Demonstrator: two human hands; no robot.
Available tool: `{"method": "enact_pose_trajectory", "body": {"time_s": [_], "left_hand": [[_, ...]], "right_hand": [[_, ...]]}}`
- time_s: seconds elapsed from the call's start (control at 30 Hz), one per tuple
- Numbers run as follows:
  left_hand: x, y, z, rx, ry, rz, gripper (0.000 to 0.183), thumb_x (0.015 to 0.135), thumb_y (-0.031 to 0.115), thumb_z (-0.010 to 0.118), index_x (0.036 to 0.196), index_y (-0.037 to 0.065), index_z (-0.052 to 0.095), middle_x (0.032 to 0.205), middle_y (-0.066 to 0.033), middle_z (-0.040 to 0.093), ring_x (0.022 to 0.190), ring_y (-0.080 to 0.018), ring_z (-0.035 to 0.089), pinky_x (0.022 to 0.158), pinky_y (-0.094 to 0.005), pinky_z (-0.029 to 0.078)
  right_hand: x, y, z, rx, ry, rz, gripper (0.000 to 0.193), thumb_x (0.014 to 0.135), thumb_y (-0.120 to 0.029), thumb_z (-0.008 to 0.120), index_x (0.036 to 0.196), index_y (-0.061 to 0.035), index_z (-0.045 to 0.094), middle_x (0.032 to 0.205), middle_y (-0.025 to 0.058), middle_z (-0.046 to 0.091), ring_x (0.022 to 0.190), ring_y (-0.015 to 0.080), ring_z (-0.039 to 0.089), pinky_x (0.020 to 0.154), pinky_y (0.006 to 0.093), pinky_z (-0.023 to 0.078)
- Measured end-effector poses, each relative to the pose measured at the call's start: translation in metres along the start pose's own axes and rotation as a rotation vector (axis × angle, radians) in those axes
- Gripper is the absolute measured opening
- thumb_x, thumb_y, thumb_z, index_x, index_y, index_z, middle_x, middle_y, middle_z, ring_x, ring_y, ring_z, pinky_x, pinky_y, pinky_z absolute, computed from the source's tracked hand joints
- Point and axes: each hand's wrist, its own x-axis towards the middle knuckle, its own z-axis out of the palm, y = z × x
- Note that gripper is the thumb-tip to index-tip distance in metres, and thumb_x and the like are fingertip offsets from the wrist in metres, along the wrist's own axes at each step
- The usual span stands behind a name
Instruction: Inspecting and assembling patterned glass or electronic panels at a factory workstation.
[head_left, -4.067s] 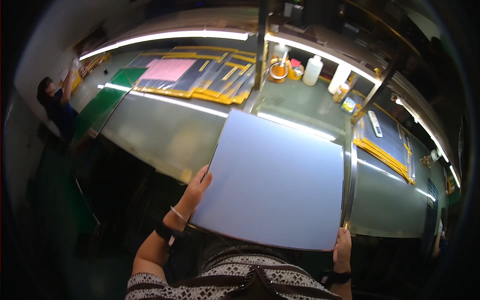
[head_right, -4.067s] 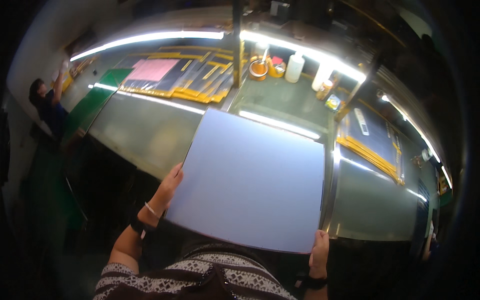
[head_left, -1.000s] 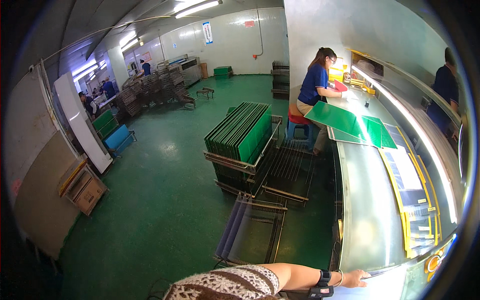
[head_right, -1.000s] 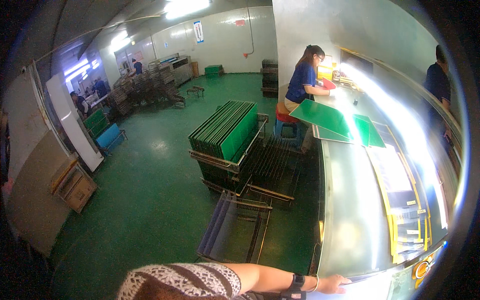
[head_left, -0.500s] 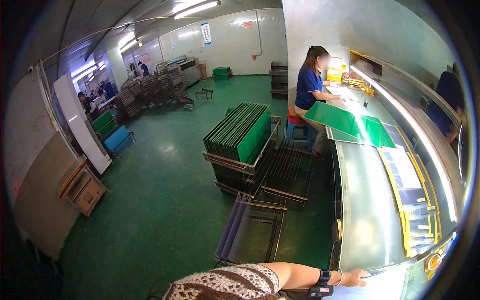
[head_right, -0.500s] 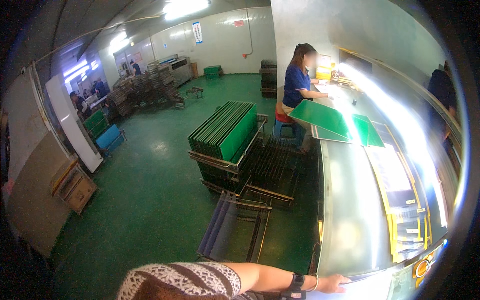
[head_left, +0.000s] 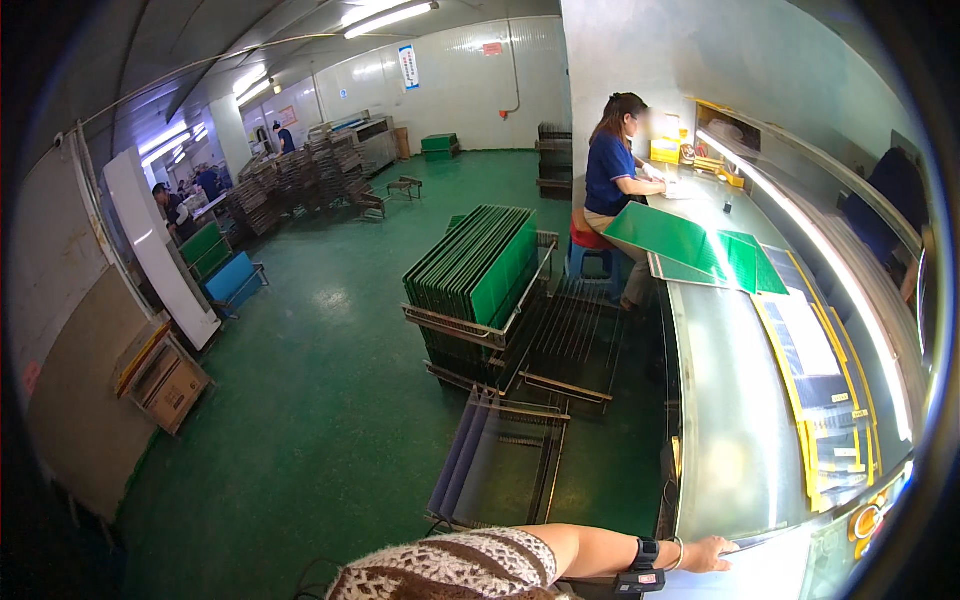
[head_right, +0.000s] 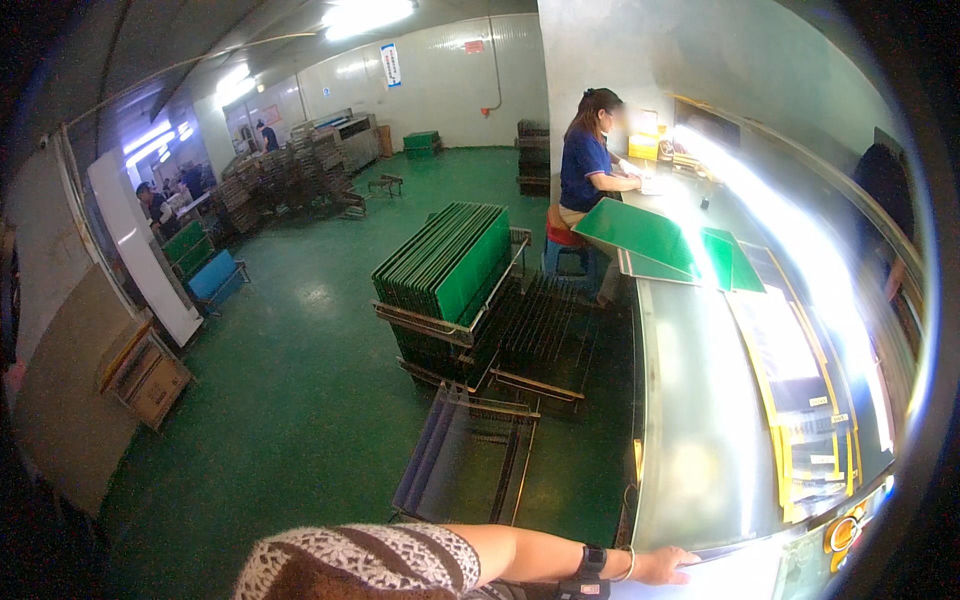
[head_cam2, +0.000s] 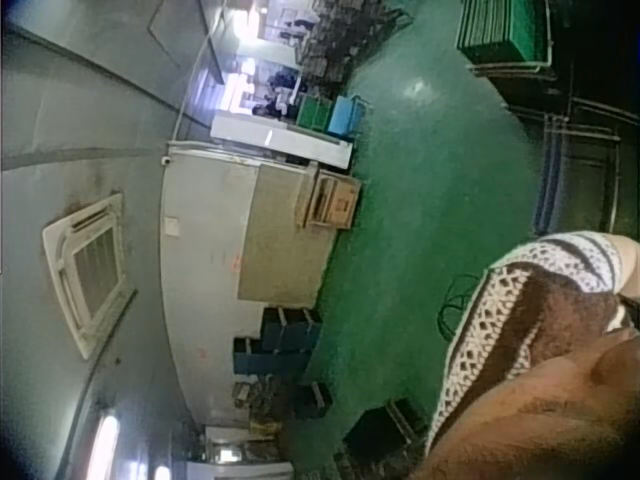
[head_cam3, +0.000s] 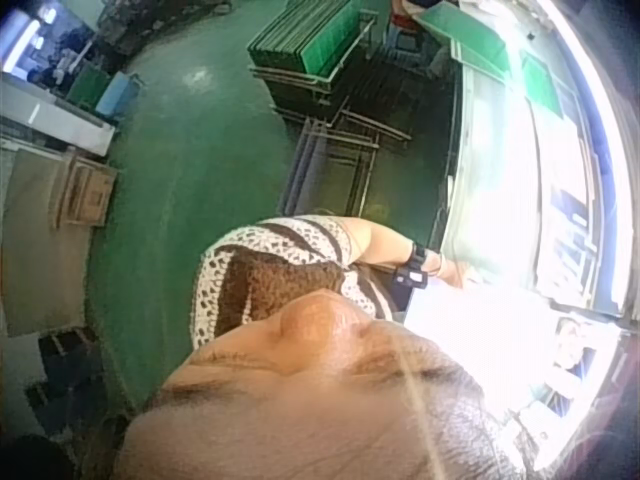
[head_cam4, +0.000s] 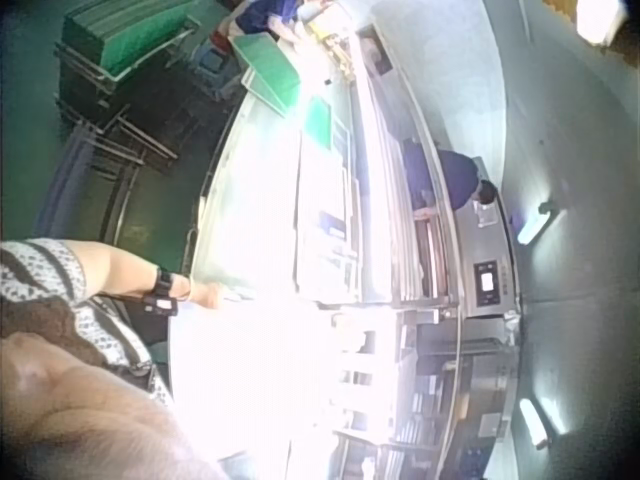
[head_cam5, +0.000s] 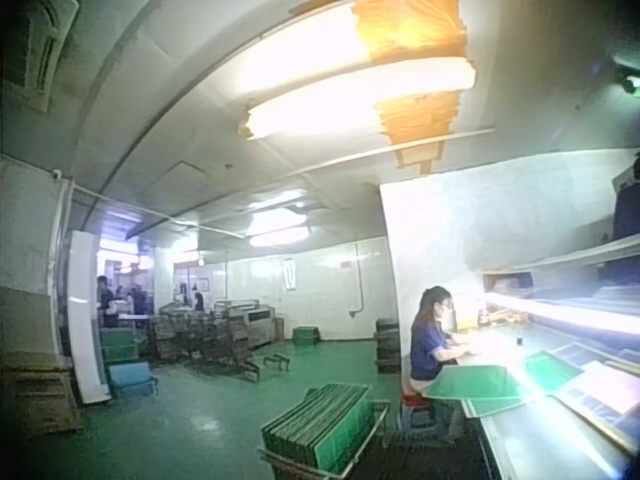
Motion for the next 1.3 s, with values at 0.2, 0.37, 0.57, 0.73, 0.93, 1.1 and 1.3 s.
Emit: {"method": "enact_pose_trajectory", "body": {"time_s": [0.2,0.37,0.57,0.73,0.93,1.1,1.3], "left_hand": [[0.000,0.002,-0.002,0.010,-0.016,-0.019,0.051,0.076,0.020,0.061,0.117,-0.008,0.048,0.112,-0.0246,0.055,0.105,-0.0348,0.053,0.092,-0.0363,0.040],[-0.001,0.001,0.000,0.009,0.003,-0.012,0.050,0.076,0.020,0.061,0.116,-0.008,0.048,0.111,-0.0247,0.056,0.105,-0.0350,0.053,0.092,-0.0367,0.040],[-0.002,0.004,-0.001,0.042,0.008,-0.008,0.050,0.076,0.020,0.061,0.115,-0.008,0.049,0.110,-0.0246,0.057,0.104,-0.0346,0.054,0.091,-0.0371,0.041],[-0.003,0.010,-0.005,-0.008,-0.036,-0.040,0.051,0.077,0.022,0.060,0.116,-0.009,0.048,0.112,-0.0252,0.055,0.106,-0.0347,0.053,0.092,-0.0369,0.039],[-0.002,0.009,-0.005,0.000,-0.070,-0.073,0.055,0.080,0.025,0.060,0.119,-0.010,0.046,0.120,-0.0262,0.051,0.113,-0.0349,0.048,0.097,-0.0358,0.036],[-0.002,0.010,-0.003,0.034,-0.039,-0.069,0.054,0.079,0.025,0.061,0.119,-0.010,0.046,0.118,-0.0260,0.052,0.111,-0.0347,0.049,0.096,-0.0361,0.037],[-0.004,0.011,-0.005,0.006,-0.038,-0.057,0.053,0.079,0.023,0.060,0.118,-0.010,0.046,0.116,-0.0255,0.053,0.109,-0.0346,0.050,0.095,-0.0359,0.037]], "right_hand": [[-0.001,0.000,0.001,0.001,-0.001,0.008,0.024,0.087,-0.027,0.051,0.091,-0.0038,0.058,0.085,0.0108,0.060,0.079,0.0204,0.058,0.067,0.0333,0.046],[-0.001,0.000,0.002,0.000,-0.003,0.009,0.025,0.087,-0.027,0.051,0.091,-0.0040,0.058,0.086,0.0110,0.060,0.079,0.0209,0.058,0.067,0.0337,0.046],[-0.002,0.001,0.002,0.001,-0.006,0.009,0.025,0.087,-0.028,0.050,0.092,-0.0042,0.058,0.086,0.0112,0.061,0.079,0.0213,0.058,0.067,0.0341,0.046],[-0.002,0.001,0.002,0.003,-0.006,0.012,0.025,0.087,-0.028,0.050,0.092,-0.0043,0.058,0.086,0.0114,0.061,0.079,0.0218,0.058,0.067,0.0344,0.046],[-0.003,0.001,0.001,0.004,-0.009,0.013,0.026,0.087,-0.029,0.050,0.092,-0.0045,0.058,0.087,0.0117,0.061,0.079,0.0223,0.059,0.067,0.0349,0.047],[-0.003,0.001,-0.001,0.005,-0.008,0.014,0.026,0.087,-0.029,0.050,0.092,-0.0047,0.058,0.087,0.0119,0.061,0.080,0.0227,0.059,0.067,0.0352,0.047],[-0.004,0.003,0.001,0.007,-0.008,0.019,0.027,0.087,-0.030,0.050,0.093,-0.0048,0.059,0.087,0.0121,0.061,0.080,0.0232,0.059,0.067,0.0357,0.047]]}}
